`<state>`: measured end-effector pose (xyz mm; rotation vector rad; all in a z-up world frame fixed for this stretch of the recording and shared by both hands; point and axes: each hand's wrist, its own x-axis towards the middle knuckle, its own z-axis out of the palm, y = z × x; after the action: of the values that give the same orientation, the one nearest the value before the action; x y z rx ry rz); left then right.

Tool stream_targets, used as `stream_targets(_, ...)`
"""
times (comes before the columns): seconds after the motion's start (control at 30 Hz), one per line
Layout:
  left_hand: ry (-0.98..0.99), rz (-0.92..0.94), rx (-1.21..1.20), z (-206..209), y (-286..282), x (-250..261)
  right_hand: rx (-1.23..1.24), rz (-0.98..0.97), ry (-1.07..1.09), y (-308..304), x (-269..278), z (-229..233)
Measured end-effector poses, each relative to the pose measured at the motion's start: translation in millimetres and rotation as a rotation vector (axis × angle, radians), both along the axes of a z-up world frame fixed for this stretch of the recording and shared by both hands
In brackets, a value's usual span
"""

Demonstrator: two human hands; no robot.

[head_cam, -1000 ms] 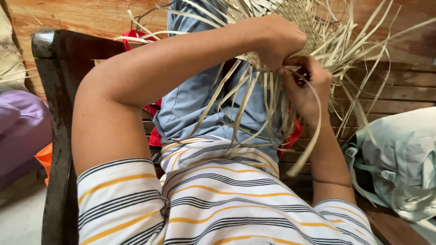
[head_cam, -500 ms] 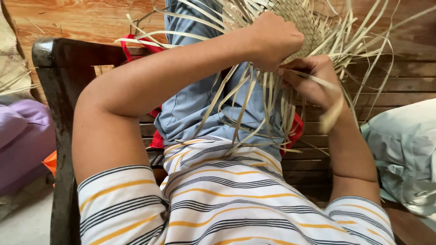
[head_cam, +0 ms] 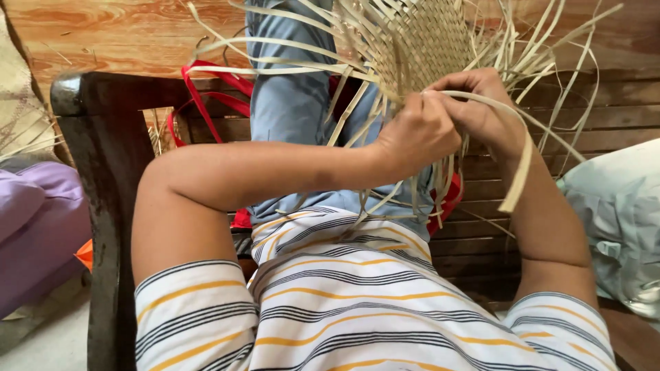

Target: Weaving thin bamboo strips together to create a basket or mat structure.

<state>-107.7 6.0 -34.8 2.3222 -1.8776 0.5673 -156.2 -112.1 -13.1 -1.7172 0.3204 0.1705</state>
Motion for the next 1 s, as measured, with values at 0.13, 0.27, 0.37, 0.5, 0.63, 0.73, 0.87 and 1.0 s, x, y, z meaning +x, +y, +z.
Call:
stream_targets(0.13,-0.102,-0.001,-0.027,5,9,-6,-0.023,0.001,0.141,-4,-1,-5)
stream_targets(0.27,-0.155,0.036,-0.003,-3,12,-18,-0.057,0.039,0.046,0,3,-8)
stream_targets(0.37,0.179,-0.068,0.212,-3,38,-49,-0.098,0.066,-0.027,3,4,-7)
stream_targets(0.5,0.879,-0.682,0.537,75,53,-18,-0.117,0.084,-0.038,-1,2,-9)
stream_targets(0.63,0.948,-0.459,0.164,67,17,32,-0.064,0.083,-0.023,-3,-2,-5)
stream_targets(0.73,0.395,-0.384,0.12,15,13,37,-0.086,0.078,-0.047,2,-1,6)
stream_targets(0.87,0.196,-0.275,-0.192,10,23,28,-0.066,0.079,-0.039,-1,-5,0)
stream_targets(1.0,0.311,-0.314,-0.061,11,27,35,-0.02,0.091,-0.043,-2,-2,-7)
